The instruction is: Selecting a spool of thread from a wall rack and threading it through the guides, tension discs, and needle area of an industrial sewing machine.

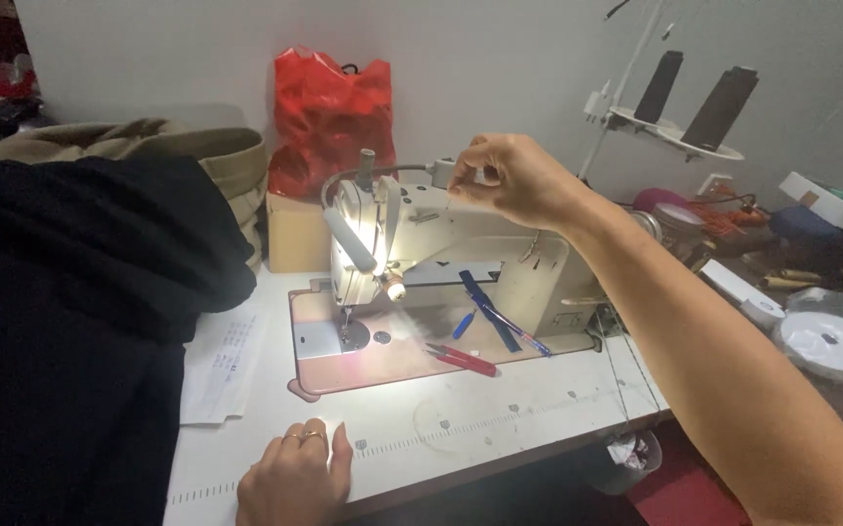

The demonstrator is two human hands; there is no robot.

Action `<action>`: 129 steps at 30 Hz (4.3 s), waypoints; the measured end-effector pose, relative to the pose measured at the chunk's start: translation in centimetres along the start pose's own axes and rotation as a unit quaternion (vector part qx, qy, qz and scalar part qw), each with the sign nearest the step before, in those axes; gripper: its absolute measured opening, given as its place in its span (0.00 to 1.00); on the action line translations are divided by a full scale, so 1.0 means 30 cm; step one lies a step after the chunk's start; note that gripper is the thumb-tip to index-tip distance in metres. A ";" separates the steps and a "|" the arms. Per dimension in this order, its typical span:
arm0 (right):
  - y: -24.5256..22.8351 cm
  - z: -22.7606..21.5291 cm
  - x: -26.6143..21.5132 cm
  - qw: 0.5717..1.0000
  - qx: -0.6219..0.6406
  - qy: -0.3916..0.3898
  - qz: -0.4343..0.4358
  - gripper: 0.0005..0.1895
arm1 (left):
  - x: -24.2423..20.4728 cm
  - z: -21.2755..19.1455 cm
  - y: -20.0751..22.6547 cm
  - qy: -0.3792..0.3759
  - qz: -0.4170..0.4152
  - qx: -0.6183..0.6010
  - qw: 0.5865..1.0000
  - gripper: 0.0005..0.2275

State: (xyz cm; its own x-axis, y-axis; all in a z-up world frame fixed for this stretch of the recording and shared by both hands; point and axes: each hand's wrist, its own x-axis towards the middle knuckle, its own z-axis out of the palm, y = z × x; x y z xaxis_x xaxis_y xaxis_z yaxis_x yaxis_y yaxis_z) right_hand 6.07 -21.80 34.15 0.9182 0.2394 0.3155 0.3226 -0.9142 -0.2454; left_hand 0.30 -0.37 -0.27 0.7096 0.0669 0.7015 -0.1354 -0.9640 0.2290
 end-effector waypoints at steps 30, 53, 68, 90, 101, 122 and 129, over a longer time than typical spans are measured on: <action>0.189 0.022 0.185 0.981 -0.023 -0.087 -0.171 0.04 | 0.605 -0.231 0.518 -0.153 -0.270 -0.639 0.704 0.14; 0.191 0.022 0.176 0.961 -0.016 -0.090 -0.260 0.06 | 0.706 -0.193 0.609 -0.079 -0.365 -0.677 0.634 0.09; 0.144 0.014 0.143 0.970 0.110 -0.151 -0.153 0.04 | 0.640 -0.198 0.569 -0.076 -0.368 -0.798 0.472 0.09; 0.136 0.078 0.205 0.982 0.032 -0.097 -0.160 0.06 | 0.732 -0.280 0.573 -0.069 -0.580 -0.754 0.302 0.10; 0.118 0.072 0.143 0.970 0.051 -0.089 -0.219 0.19 | 0.705 -0.210 0.579 -0.028 -0.559 -0.779 0.282 0.08; 0.190 -0.023 -0.225 0.783 0.488 -0.097 -0.373 0.18 | 0.614 -0.347 0.422 -0.058 0.194 -0.546 0.813 0.15; 0.313 0.250 -0.188 0.823 0.139 -0.489 -0.253 0.09 | 0.929 -0.402 0.465 -0.370 0.276 -0.100 0.881 0.05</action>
State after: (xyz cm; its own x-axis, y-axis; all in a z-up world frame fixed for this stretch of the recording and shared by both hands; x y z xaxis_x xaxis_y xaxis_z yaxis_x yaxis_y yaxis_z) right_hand 5.64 -29.29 23.18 0.3515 0.8397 -0.4139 0.6355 -0.5387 -0.5531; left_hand 9.85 -8.84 30.62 0.7441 -0.6557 0.1283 -0.6681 -0.7274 0.1569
